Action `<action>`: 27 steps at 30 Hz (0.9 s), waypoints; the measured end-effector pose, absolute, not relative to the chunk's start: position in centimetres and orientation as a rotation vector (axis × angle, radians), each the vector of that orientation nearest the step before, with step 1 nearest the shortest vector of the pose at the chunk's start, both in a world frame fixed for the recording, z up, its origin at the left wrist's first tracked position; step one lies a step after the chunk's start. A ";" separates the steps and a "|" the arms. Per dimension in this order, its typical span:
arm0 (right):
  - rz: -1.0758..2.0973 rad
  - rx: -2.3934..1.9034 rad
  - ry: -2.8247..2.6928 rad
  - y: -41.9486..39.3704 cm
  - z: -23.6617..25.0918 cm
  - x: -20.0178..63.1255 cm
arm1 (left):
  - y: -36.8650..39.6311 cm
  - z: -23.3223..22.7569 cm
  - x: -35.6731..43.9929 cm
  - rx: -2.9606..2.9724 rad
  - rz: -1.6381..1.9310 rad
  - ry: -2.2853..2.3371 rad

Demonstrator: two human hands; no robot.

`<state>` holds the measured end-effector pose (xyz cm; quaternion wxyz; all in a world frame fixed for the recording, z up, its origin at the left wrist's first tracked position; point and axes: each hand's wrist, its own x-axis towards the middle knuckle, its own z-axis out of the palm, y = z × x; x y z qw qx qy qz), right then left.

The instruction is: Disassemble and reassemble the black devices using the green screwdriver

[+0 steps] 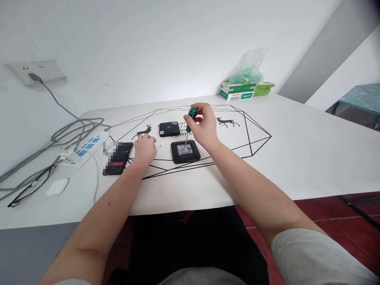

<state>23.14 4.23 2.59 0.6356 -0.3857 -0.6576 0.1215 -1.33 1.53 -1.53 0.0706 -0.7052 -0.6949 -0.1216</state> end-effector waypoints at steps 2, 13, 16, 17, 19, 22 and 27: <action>0.205 -1.015 -1.542 5.0 2.8 24.1 | 1.5 -1.2 -1.7 -1.986 -0.331 -2.184; 0.324 -1.939 -1.913 8.3 0.2 27.8 | 2.4 -1.3 -2.8 -1.893 -0.483 -2.462; 0.353 -1.947 -1.962 8.7 -1.1 27.6 | 2.7 -1.1 -2.7 -1.943 -1.161 -2.382; 0.357 -1.941 -1.981 8.7 -1.3 27.5 | 2.8 -1.1 -2.6 -1.943 -1.423 -2.383; 0.346 -1.923 -2.014 8.5 -1.2 27.2 | 2.9 -0.8 -2.5 -1.873 -1.936 -2.477; 0.282 -1.831 -2.086 7.5 -0.1 26.7 | 3.0 -0.4 -2.3 -1.731 -2.592 -2.588; 0.763 -1.195 -2.675 5.4 2.0 26.3 | 2.6 0.3 -2.0 -1.557 -3.012 -2.498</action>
